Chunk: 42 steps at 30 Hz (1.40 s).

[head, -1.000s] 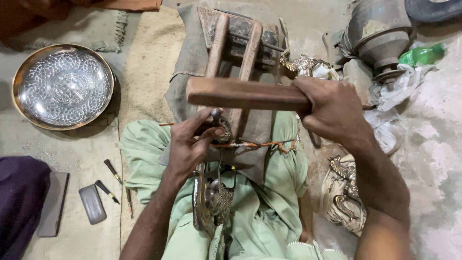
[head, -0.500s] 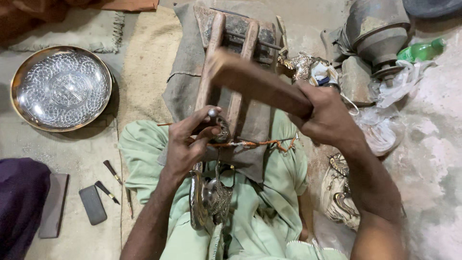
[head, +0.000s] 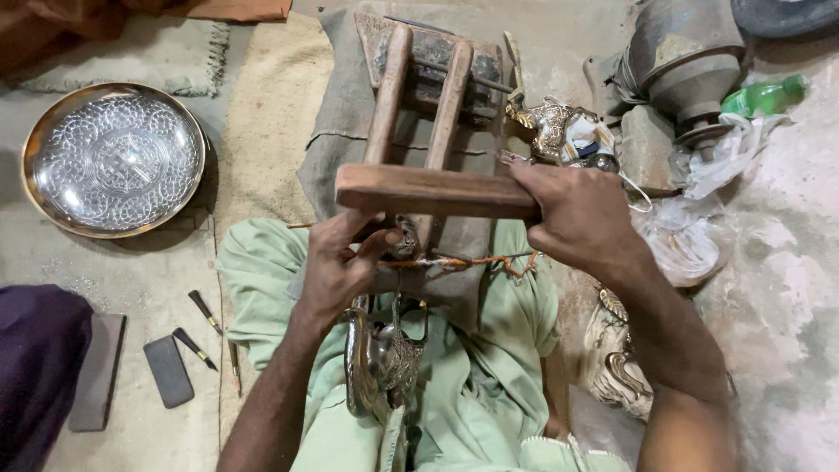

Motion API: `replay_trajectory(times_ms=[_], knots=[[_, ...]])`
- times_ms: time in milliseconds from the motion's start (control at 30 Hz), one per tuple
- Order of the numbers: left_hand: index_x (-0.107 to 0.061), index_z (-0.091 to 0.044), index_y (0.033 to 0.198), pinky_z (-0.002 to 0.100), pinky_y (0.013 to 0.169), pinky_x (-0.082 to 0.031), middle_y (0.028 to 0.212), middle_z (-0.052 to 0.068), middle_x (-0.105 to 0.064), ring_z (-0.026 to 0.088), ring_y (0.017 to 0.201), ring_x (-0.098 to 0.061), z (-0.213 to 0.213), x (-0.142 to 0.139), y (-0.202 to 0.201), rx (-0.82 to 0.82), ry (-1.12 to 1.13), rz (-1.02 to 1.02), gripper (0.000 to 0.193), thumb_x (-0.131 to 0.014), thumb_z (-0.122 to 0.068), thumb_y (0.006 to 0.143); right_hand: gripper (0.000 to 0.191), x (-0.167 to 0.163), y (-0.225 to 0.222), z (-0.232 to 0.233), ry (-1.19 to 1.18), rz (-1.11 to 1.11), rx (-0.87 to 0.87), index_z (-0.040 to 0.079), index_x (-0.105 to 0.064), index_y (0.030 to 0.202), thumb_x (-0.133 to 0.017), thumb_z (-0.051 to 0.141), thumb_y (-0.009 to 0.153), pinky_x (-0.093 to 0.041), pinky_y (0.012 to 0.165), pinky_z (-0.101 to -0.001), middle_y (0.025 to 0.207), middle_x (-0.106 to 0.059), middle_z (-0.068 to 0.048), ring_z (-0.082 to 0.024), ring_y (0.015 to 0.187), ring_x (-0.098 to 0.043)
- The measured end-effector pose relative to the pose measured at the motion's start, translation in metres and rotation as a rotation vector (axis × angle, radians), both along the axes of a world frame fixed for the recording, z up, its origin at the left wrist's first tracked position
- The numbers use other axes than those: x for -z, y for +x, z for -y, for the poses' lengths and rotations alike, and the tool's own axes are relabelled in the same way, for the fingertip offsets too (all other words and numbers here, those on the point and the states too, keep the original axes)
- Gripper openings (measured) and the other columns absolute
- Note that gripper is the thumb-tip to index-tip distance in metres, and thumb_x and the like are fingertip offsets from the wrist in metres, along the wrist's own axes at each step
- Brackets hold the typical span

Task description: The person sits on the floor and decorates ornate silver metal pieces, holding a punch against the metal with one hand and striking it with a wooden mallet in the other. They reposition the punch repeatedly across the surface, occasionally rotating the metal piece and picking up a different punch from the floor.

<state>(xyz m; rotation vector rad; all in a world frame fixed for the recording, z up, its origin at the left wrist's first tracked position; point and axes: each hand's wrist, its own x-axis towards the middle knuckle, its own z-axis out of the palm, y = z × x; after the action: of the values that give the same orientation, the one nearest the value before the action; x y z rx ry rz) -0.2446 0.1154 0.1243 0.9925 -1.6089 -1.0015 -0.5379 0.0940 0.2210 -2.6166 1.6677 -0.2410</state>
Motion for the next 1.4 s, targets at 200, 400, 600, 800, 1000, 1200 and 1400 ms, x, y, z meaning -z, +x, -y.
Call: replay_trajectory(times_ms=[200,400,600,800,1000,1200,1400], knots=[[-0.067,-0.009,0.127,0.032,0.078,-0.057,0.097,0.009,-0.075,0.015,0.087,-0.073,0.002,0.001,0.0,-0.026,-0.052,0.064,0.041,-0.077,0.0,0.089,0.045,-0.006,0.002,0.003,0.112,0.026,0.02,0.008,-0.065,0.109,-0.068,0.007,0.064,-0.056,0.067,-0.0517,0.082,-0.072,-0.018,-0.039,0.073,-0.071],[-0.068,-0.006,0.124,0.032,0.079,-0.059,0.098,0.009,-0.076,0.015,0.089,-0.074,0.002,-0.006,-0.001,0.011,-0.02,0.033,0.04,-0.071,0.007,0.086,0.049,-0.013,0.006,0.005,0.187,0.059,0.041,0.008,-0.062,0.111,-0.069,0.007,0.063,-0.056,0.068,-0.0512,0.079,-0.07,-0.019,-0.039,0.072,-0.07],[-0.069,-0.005,0.124,0.032,0.078,-0.062,0.098,0.008,-0.076,0.015,0.089,-0.074,0.004,-0.009,-0.002,0.029,0.004,0.024,0.041,-0.068,0.008,0.085,0.046,-0.015,0.007,0.006,0.308,0.111,0.115,0.009,-0.058,0.117,-0.064,0.005,0.071,-0.06,0.065,-0.0455,0.08,-0.071,-0.014,-0.032,0.065,-0.072],[-0.069,-0.002,0.12,0.031,0.078,-0.062,0.099,0.007,-0.076,0.015,0.089,-0.074,0.004,0.002,-0.001,0.046,0.067,0.012,0.035,-0.069,0.006,0.086,0.071,-0.012,0.006,0.006,0.212,0.125,0.036,0.001,-0.054,0.138,-0.067,0.006,0.068,-0.062,0.069,-0.0434,0.08,-0.07,-0.017,-0.03,0.067,-0.071],[-0.071,-0.008,0.119,0.031,0.086,-0.065,0.104,0.007,-0.076,0.014,0.097,-0.074,0.012,0.005,0.016,-0.088,0.098,-0.29,0.028,-0.072,0.004,0.093,0.038,-0.018,-0.005,-0.007,0.319,0.259,0.236,0.006,-0.062,0.115,-0.073,0.007,0.079,-0.058,0.061,-0.042,0.076,-0.072,-0.017,-0.028,0.063,-0.074],[-0.07,-0.006,0.126,0.029,0.078,-0.067,0.1,0.009,-0.08,0.015,0.088,-0.079,0.02,-0.011,0.022,0.121,0.165,0.004,0.04,-0.074,0.003,0.087,0.051,0.009,-0.017,-0.019,-0.075,0.459,0.072,0.006,-0.063,0.124,-0.086,0.011,0.079,-0.057,0.072,-0.0416,0.096,-0.071,-0.016,-0.029,0.083,-0.072],[-0.067,-0.003,0.127,0.033,0.07,-0.063,0.1,0.012,-0.078,0.019,0.084,-0.078,0.026,-0.023,0.017,0.19,-0.057,0.209,0.039,-0.075,-0.001,0.088,0.058,0.027,-0.028,-0.018,-0.216,0.373,-0.019,0.01,-0.065,0.131,-0.079,0.004,0.075,-0.059,0.083,-0.0418,0.112,-0.072,-0.015,-0.033,0.097,-0.072]])
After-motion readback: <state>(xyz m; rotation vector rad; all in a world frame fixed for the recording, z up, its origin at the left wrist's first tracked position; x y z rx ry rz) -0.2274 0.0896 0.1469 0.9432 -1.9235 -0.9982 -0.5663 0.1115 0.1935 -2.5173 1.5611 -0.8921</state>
